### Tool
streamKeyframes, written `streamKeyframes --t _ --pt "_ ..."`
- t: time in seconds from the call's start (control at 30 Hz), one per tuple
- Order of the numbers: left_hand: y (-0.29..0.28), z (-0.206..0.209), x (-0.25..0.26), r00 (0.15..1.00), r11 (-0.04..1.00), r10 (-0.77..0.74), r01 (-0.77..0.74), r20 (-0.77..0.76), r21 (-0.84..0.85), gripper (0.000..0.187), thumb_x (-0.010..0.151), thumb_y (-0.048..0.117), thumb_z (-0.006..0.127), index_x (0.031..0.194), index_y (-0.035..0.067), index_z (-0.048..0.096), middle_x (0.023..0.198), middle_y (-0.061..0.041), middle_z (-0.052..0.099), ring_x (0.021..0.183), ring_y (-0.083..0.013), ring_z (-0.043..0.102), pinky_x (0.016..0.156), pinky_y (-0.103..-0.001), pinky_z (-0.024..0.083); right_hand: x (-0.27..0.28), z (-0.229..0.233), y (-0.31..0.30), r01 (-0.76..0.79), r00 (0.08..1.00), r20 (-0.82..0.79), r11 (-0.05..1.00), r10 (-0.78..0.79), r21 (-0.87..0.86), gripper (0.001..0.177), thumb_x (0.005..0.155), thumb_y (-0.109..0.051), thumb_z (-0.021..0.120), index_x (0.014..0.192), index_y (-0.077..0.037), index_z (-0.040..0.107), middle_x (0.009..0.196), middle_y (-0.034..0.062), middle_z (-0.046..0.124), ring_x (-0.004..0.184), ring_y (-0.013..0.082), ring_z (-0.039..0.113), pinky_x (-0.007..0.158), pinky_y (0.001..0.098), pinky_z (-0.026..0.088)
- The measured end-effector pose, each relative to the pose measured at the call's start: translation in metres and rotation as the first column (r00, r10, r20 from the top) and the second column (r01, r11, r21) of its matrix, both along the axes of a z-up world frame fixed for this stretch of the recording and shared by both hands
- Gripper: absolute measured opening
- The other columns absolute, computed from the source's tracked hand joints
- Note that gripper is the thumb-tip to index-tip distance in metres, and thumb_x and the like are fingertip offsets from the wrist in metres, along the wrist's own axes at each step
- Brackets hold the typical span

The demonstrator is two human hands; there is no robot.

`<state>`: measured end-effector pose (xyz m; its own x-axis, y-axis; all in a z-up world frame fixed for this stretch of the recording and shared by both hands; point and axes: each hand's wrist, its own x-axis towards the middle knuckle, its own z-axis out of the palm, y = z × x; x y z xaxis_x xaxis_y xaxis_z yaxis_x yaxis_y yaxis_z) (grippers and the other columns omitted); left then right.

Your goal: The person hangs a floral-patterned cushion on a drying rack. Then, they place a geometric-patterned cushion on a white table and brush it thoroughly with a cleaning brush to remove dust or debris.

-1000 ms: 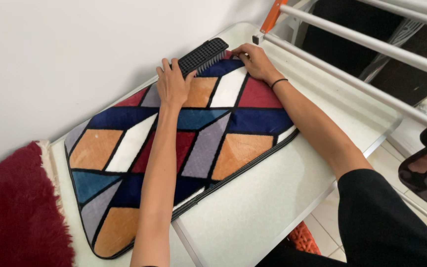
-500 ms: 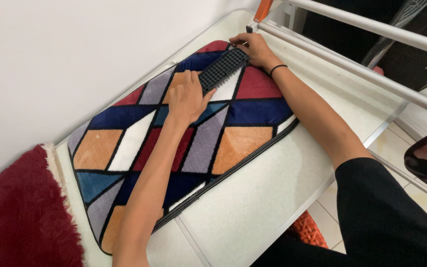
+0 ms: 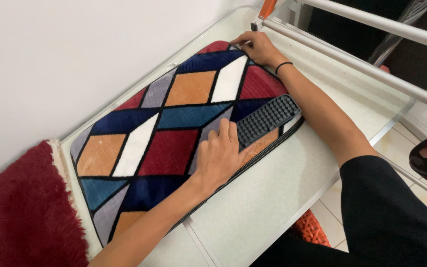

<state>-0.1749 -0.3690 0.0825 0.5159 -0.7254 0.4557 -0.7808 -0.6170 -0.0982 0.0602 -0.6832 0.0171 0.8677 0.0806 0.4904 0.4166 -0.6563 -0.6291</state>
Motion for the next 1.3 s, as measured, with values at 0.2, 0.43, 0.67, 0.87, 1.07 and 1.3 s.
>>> streamKeyframes --t 0.2,0.43,0.67,0.87,1.07,1.3 --pt "0.004 0.008 -0.03 0.996 0.999 0.047 -0.046 -0.078 0.01 0.067 0.09 0.057 0.067 0.104 -0.008 0.057 0.094 -0.015 0.054 0.056 -0.0217 0.062 0.036 -0.03 0.049 0.009 -0.014 0.018 0.042 0.997 0.078 0.976 -0.025 -0.215 0.048 0.089 0.006 0.053 0.119 -0.023 0.078 0.127 0.0082 0.069 0.112 0.0317 0.051 0.106 0.041 0.044" --pt "0.018 0.012 -0.061 0.944 0.982 0.162 -0.126 -0.286 0.141 0.061 0.094 0.053 0.067 0.103 -0.006 0.055 0.097 -0.016 0.054 0.06 -0.0251 0.066 0.042 -0.034 0.053 0.018 -0.028 0.056 0.239 0.969 0.018 0.915 -0.247 -0.325 0.053 0.084 0.002 0.055 0.111 -0.035 0.081 0.135 0.0091 0.058 0.12 0.0348 0.042 0.104 0.0467 0.031" --pt "0.031 0.031 -0.017 0.97 0.984 0.146 -0.163 -0.195 -0.069 0.069 0.092 0.053 0.068 0.113 -0.012 0.055 0.096 -0.019 0.055 0.067 -0.0289 0.069 0.038 -0.034 0.052 0.018 -0.03 0.053 0.151 0.987 0.002 0.926 -0.16 -0.346 0.042 0.093 -0.014 0.059 0.13 -0.031 0.071 0.133 0.0059 0.063 0.116 0.0332 0.042 0.104 0.0492 0.028" --pt "0.029 0.029 0.095 0.903 0.895 0.403 -0.355 0.147 -0.272 0.06 0.088 0.052 0.071 0.103 -0.004 0.054 0.099 -0.017 0.056 0.074 -0.0281 0.071 0.05 -0.036 0.055 0.018 -0.026 0.025 -0.02 1.0 -0.028 0.9 0.009 -0.435 0.031 0.104 -0.032 0.058 0.131 -0.021 0.07 0.144 0.0026 0.06 0.117 0.0324 0.045 0.105 0.0473 0.033" --pt "0.03 -0.002 0.19 0.777 0.779 0.624 -0.613 0.082 -0.132 0.064 0.09 0.054 0.071 0.105 -0.006 0.054 0.098 -0.015 0.057 0.061 -0.0248 0.069 0.051 -0.034 0.055 0.006 -0.015 0.036 0.014 1.0 0.031 0.937 -0.004 -0.349 0.034 0.09 -0.012 0.059 0.119 -0.015 0.076 0.137 0.0001 0.067 0.116 0.0316 0.051 0.102 0.0454 0.04" --pt "0.027 -0.029 0.186 0.843 0.839 0.537 -0.53 0.033 -0.124 0.06 0.093 0.054 0.072 0.103 -0.003 0.055 0.096 -0.013 0.055 0.06 -0.0226 0.067 0.048 -0.033 0.054 -0.001 -0.016 0.039 0.027 0.999 0.052 0.965 -0.014 -0.262 0.025 0.091 -0.007 0.061 0.113 -0.009 0.074 0.13 0.0013 0.07 0.115 0.0313 0.054 0.105 0.0459 0.041"
